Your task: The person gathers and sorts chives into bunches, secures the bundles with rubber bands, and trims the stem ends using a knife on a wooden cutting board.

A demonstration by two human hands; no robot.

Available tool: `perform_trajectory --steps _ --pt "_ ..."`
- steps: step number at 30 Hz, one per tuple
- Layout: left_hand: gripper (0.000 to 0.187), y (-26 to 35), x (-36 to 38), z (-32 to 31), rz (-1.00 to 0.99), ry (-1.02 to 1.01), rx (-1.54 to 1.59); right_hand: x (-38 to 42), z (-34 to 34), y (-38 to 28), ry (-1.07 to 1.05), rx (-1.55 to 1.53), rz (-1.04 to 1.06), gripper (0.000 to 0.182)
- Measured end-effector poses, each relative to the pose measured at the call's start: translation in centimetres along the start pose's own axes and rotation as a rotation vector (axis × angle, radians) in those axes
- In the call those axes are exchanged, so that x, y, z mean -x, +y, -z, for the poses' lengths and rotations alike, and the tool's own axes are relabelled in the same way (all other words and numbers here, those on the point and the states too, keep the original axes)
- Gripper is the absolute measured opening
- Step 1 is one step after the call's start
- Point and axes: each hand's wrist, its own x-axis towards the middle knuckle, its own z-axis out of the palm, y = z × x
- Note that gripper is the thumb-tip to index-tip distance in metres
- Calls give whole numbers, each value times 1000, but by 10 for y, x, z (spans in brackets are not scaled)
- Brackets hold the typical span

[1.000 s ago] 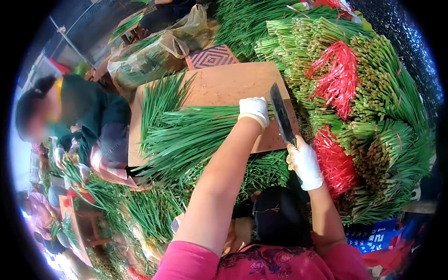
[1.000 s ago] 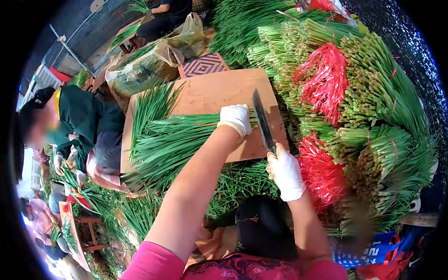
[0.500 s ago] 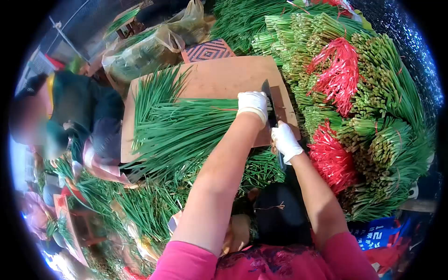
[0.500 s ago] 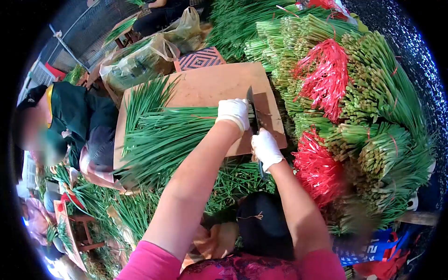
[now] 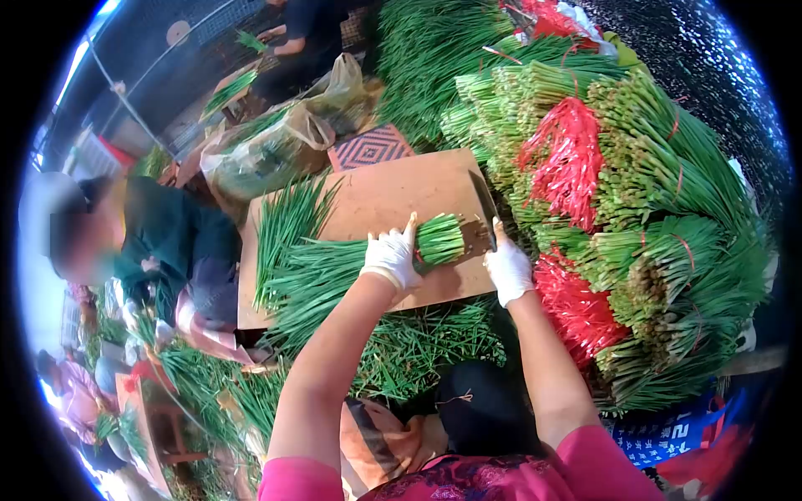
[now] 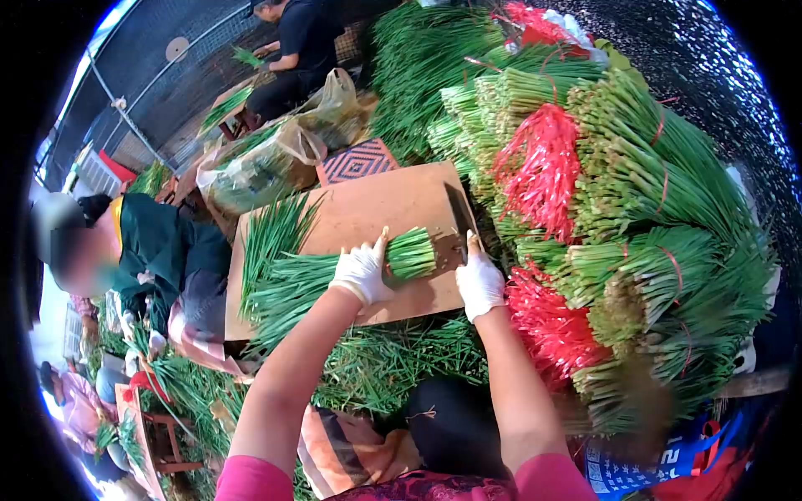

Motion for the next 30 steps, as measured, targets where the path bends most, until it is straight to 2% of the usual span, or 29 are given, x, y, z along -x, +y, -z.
perform_trajectory --steps 2,3,4,5,6,7,8,9,10,12,13,14,15,17,18,19,21,23,25,26,27,28,30 --pt "105 -3 -7 1 22 -70 27 5 -7 8 -87 76 77 65" --pt "103 -7 -6 4 5 -22 43 10 6 0 -147 133 129 66" --pt "101 -12 -3 6 -9 22 58 20 18 -9 -66 186 141 66" --pt "100 -15 2 14 -14 65 71 25 23 -15 145 138 235 62" --pt "94 -20 9 24 17 55 149 27 28 -23 126 -21 257 60" --pt "91 -25 16 33 -9 129 313 29 33 -31 102 -184 280 59" --pt "87 -31 25 40 -35 204 477 35 47 -51 -91 -433 93 61" --pt "84 -32 36 56 -64 287 640 33 32 -56 -176 -641 49 63" --pt "85 -30 50 74 -50 252 761 30 21 -59 -338 -924 3 60" --pt "92 -35 69 86 -122 270 910 36 47 -102 -457 -1435 43 59" --pt "94 -33 79 95 -155 235 981 45 76 -128 -395 -1664 129 61" --pt "94 -31 84 92 -223 225 1292 44 79 -135 -472 -1854 85 71" --pt "92 -22 100 116 -207 137 1429 51 108 -146 -459 -1904 165 74" --pt "90 -16 116 128 -228 86 1588 63 120 -163 -289 -2028 226 67" --pt "93 -12 122 136 -271 192 1442 71 141 -169 -238 -1918 127 61" --pt "98 -2 131 146 -299 183 1517 72 143 -173 -218 -1990 75 57" --pt "105 1 137 144 -307 343 1404 71 159 -173 -256 -1974 166 56" --pt "107 17 157 151 -289 323 1661 75 187 -179 -175 -2057 210 55" --pt "102 26 165 133 -374 325 1813 62 201 -176 -132 -2003 209 56" --pt "94 26 170 113 -348 291 1791 57 220 -171 -92 -2047 295 57" --pt "76 23 167 82 -296 241 1690 52 238 -166 -56 -2091 385 58" --pt "50 17 163 37 -148 173 1430 48 257 -161 -24 -2134 479 60" --pt "24 -11 169 -86 -146 190 1036 39 305 -146 135 -2005 573 62"
